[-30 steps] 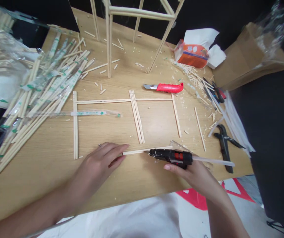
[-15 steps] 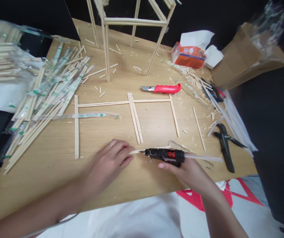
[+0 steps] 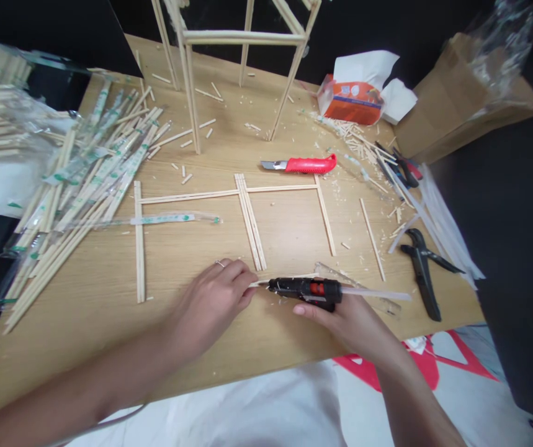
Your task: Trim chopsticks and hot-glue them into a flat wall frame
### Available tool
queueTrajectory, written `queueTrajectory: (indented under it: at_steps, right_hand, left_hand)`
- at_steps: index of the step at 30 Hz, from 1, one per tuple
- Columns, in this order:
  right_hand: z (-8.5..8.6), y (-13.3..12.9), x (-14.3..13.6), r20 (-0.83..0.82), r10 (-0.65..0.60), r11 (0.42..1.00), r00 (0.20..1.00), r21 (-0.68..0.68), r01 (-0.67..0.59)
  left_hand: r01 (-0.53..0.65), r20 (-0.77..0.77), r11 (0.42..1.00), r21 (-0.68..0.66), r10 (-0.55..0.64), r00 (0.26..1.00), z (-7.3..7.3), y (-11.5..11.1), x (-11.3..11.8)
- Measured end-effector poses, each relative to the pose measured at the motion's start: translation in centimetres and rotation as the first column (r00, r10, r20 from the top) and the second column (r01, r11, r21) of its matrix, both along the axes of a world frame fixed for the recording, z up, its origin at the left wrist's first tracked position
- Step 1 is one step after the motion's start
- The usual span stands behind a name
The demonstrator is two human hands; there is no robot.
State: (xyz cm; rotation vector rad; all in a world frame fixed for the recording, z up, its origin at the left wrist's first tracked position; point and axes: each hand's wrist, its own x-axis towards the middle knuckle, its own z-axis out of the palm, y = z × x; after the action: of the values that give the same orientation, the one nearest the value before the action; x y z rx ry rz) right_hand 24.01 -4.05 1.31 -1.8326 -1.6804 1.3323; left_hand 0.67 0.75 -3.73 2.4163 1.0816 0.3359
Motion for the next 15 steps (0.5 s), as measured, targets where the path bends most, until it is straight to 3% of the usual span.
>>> queueTrajectory:
  at_steps: [15]
  right_hand:
    - [0.32, 0.34, 0.27, 0.012, 0.033, 0.999, 0.999, -0.001, -0.033]
  left_hand:
    - [0.0, 0.02, 1.0, -0.023, 0.001, 1.0, -0.12, -0.02, 0.07]
